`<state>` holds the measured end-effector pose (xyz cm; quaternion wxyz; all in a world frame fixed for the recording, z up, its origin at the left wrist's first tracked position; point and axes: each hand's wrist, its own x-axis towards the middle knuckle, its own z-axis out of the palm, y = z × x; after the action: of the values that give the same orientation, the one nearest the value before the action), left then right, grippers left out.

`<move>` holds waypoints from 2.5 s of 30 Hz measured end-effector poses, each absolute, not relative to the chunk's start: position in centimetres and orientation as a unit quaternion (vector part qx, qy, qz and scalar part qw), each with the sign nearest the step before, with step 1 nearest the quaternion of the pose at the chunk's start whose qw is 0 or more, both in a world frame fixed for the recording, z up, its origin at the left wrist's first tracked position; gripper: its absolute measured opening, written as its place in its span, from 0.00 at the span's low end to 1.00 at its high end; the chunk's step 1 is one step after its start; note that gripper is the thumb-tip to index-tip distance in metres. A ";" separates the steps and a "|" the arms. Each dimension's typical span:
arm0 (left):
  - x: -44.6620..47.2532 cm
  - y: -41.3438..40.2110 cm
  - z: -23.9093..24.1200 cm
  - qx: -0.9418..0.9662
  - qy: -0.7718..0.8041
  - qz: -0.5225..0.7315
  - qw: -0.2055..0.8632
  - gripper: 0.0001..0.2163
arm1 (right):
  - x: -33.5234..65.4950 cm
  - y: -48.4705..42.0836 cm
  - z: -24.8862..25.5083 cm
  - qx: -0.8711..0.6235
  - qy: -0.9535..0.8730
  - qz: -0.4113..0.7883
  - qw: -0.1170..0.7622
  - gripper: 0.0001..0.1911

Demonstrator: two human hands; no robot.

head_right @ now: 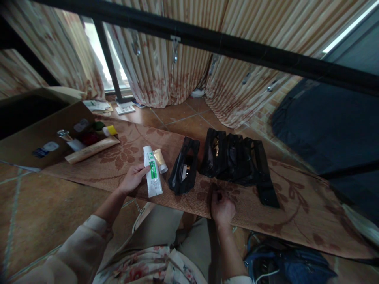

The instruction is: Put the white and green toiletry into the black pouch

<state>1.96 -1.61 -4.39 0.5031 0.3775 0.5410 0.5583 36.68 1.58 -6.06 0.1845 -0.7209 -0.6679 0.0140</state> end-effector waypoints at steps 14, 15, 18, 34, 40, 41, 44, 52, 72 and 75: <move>1.9 -1.5 -4.6 0.359 0.531 0.571 0.513 0.13 | 36.6 1.5 -5.9 -0.718 -0.672 0.013 0.178 0.20; 1.9 -1.5 -4.6 0.362 0.530 0.571 0.512 0.13 | 36.6 1.5 -5.9 -0.720 -0.671 0.013 0.178 0.20; 1.9 -1.5 -4.6 0.369 0.535 0.570 0.503 0.13 | 36.6 1.6 -6.0 -0.724 -0.667 0.014 0.174 0.20; 1.9 -1.6 -4.4 0.351 0.518 0.574 0.528 0.13 | 36.6 1.6 -6.0 -0.732 -0.659 0.022 0.171 0.20; 2.0 -1.5 -4.5 0.344 0.518 0.577 0.530 0.13 | 36.8 1.6 -6.2 -0.715 -0.672 0.018 0.189 0.21; 2.0 -1.5 -4.4 0.343 0.518 0.577 0.530 0.13 | 36.8 1.6 -6.2 -0.713 -0.674 0.018 0.191 0.21; 2.1 -1.6 -4.2 0.341 0.518 0.579 0.530 0.13 | 36.8 1.6 -6.1 -0.712 -0.674 0.020 0.197 0.21; 2.3 -1.6 -3.5 0.347 0.528 0.577 0.518 0.13 | 36.6 1.5 -5.9 -0.726 -0.662 0.024 0.183 0.19; 1.8 -1.3 -4.7 0.376 0.535 0.551 0.519 0.12 | 36.6 1.5 -5.8 -0.728 -0.664 0.019 0.169 0.19; 1.8 -1.4 -4.6 0.372 0.538 0.547 0.522 0.12 | 36.6 1.5 -6.0 -0.727 -0.666 0.016 0.168 0.20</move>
<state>1.82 -1.37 -4.61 0.5223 0.3721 0.5381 0.5470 36.64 1.53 -5.96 0.1684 -0.7267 -0.6658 0.0157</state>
